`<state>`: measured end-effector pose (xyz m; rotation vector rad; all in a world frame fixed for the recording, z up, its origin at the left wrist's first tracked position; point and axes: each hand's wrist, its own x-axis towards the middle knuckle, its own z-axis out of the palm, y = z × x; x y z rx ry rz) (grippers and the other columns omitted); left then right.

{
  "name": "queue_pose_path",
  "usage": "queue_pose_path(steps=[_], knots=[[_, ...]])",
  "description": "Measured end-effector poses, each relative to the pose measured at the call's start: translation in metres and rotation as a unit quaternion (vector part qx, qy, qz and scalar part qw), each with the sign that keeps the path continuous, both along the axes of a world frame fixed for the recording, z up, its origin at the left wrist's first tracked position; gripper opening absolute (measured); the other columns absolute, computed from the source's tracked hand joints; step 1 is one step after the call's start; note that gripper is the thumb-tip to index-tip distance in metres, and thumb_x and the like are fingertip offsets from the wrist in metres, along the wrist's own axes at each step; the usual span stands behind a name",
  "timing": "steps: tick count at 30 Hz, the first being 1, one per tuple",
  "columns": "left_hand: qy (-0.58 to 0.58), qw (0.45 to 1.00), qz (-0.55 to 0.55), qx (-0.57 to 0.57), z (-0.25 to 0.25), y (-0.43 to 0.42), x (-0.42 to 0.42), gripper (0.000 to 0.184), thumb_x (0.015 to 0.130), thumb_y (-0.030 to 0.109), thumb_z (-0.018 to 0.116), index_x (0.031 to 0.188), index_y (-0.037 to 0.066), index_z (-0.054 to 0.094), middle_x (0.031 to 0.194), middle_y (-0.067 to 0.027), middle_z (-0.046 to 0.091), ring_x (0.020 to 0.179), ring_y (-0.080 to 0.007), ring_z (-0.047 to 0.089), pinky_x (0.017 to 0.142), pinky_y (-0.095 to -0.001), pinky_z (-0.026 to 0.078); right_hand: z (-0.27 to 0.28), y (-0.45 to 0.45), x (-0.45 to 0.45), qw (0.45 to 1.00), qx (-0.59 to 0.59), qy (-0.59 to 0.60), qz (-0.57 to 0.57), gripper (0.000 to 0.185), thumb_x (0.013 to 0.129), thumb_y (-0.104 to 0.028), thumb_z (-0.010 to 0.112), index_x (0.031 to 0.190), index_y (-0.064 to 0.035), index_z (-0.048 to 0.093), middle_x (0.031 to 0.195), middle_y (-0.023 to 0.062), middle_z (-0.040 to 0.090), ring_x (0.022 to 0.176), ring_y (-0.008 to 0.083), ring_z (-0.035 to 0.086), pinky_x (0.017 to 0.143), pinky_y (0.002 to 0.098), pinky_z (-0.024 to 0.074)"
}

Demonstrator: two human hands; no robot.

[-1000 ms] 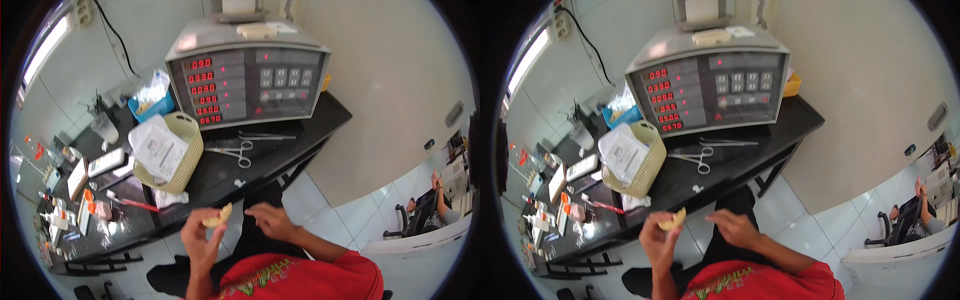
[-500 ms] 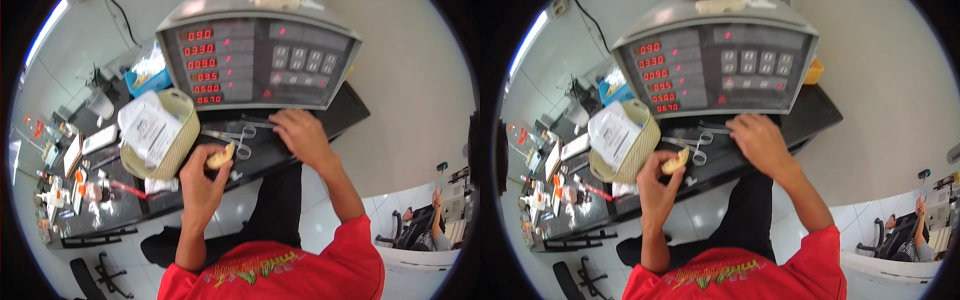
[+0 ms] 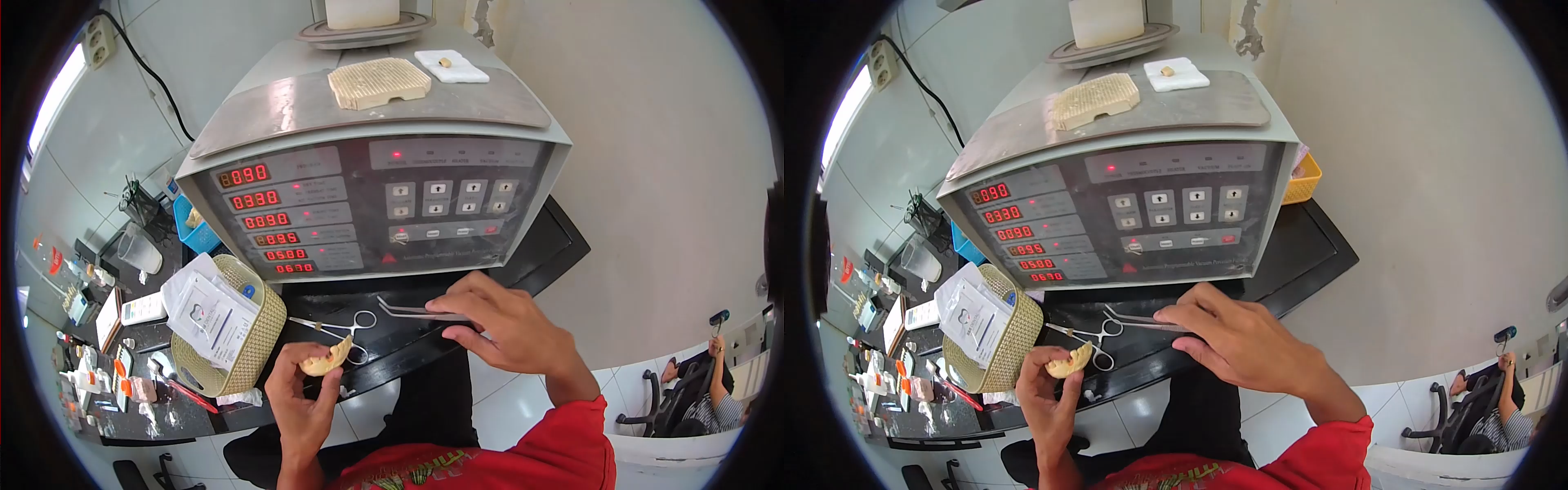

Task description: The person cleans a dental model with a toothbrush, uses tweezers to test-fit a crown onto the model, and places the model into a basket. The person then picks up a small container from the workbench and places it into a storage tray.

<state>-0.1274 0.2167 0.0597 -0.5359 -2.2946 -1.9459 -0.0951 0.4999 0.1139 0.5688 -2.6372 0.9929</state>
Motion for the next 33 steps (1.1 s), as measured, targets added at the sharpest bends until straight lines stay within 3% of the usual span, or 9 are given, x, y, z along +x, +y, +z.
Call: queue_pose_path(steps=[4, 7, 12, 14, 17, 22, 28, 33], knots=[[-0.004, 0.997, 0.008, 0.082, 0.007, 0.023, -0.004, 0.038, 0.083, -0.011, 0.071, 0.118, -0.004, 0.055, 0.110, -0.0096, 0.060, 0.104, -0.0158, 0.063, 0.093, -0.0276, 0.050, 0.017, 0.012, 0.007, 0.998, -0.002, 0.065, 0.011, 0.040, 0.080, 0.000, 0.076, 0.118, -0.0095, 0.072, 0.093, 0.0081, 0.067, 0.071, 0.0227, 0.066, 0.059, 0.0327, 0.0526], [-0.001, 0.991, 0.002, 0.136, 0.013, 0.035, -0.008, 0.036, 0.084, -0.011, 0.071, 0.116, -0.004, 0.057, 0.112, -0.0099, 0.060, 0.105, -0.0160, 0.063, 0.094, -0.0279, 0.050, 0.026, 0.016, 0.006, 0.991, -0.008, 0.130, 0.014, 0.042, 0.077, 0.000, 0.078, 0.118, -0.0096, 0.072, 0.088, 0.0058, 0.069, 0.073, 0.0232, 0.067, 0.063, 0.0337, 0.0548], [0.018, 0.977, -0.016, 0.212, 0.020, 0.044, -0.010, 0.037, 0.084, -0.010, 0.072, 0.119, -0.004, 0.058, 0.115, -0.0103, 0.060, 0.109, -0.0162, 0.063, 0.097, -0.0285, 0.050, 0.045, 0.024, 0.009, 0.983, -0.037, 0.177, -0.034, 0.026, 0.085, -0.003, 0.072, 0.111, -0.0034, 0.074, 0.087, 0.0104, 0.071, 0.077, 0.0209, 0.068, 0.063, 0.0307, 0.0523], [0.026, 0.977, 0.000, 0.214, 0.025, 0.047, -0.006, 0.038, 0.084, -0.010, 0.072, 0.119, -0.004, 0.058, 0.115, -0.0102, 0.060, 0.109, -0.0158, 0.063, 0.098, -0.0281, 0.050, 0.053, 0.031, 0.009, 0.977, -0.046, 0.204, -0.039, 0.023, 0.089, -0.005, 0.070, 0.110, -0.0011, 0.074, 0.089, 0.0110, 0.069, 0.078, 0.0193, 0.066, 0.065, 0.0290, 0.0507], [0.036, 0.973, 0.012, 0.228, 0.028, 0.053, -0.003, 0.040, 0.085, -0.009, 0.072, 0.121, -0.005, 0.056, 0.114, -0.0101, 0.062, 0.107, -0.0149, 0.063, 0.096, -0.0269, 0.049, 0.071, 0.048, 0.006, 0.962, 0.033, 0.263, -0.069, 0.022, 0.091, -0.007, 0.068, 0.111, 0.0006, 0.074, 0.093, 0.0102, 0.065, 0.078, 0.0170, 0.060, 0.066, 0.0262, 0.0473], [0.043, 0.969, 0.023, 0.243, 0.028, 0.064, -0.005, 0.039, 0.086, -0.009, 0.071, 0.121, -0.005, 0.056, 0.113, -0.0102, 0.062, 0.105, -0.0143, 0.063, 0.094, -0.0264, 0.049, 0.094, 0.083, -0.013, 0.955, -0.033, 0.267, -0.128, 0.024, 0.099, -0.016, 0.064, 0.116, -0.0006, 0.072, 0.097, 0.0035, 0.063, 0.076, 0.0084, 0.054, 0.061, 0.0207, 0.0393], [0.079, 0.969, 0.050, 0.230, 0.032, 0.078, -0.009, 0.036, 0.088, -0.004, 0.072, 0.121, -0.003, 0.056, 0.111, -0.0089, 0.062, 0.099, -0.0118, 0.062, 0.084, -0.0220, 0.050, 0.113, 0.109, -0.036, 0.947, -0.036, 0.277, -0.161, 0.023, 0.099, -0.017, 0.065, 0.116, -0.0025, 0.072, 0.094, -0.0003, 0.063, 0.074, 0.0062, 0.050, 0.062, 0.0199, 0.0393], [0.127, 0.975, 0.074, 0.168, 0.021, 0.091, -0.003, 0.032, 0.082, -0.010, 0.071, 0.112, -0.003, 0.061, 0.111, -0.0102, 0.061, 0.100, -0.0163, 0.061, 0.089, -0.0272, 0.049, 0.128, 0.119, -0.048, 0.950, -0.062, 0.269, -0.147, 0.019, 0.097, -0.011, 0.067, 0.113, -0.0017, 0.073, 0.092, -0.0011, 0.062, 0.072, 0.0054, 0.046, 0.062, 0.0194, 0.0377]])
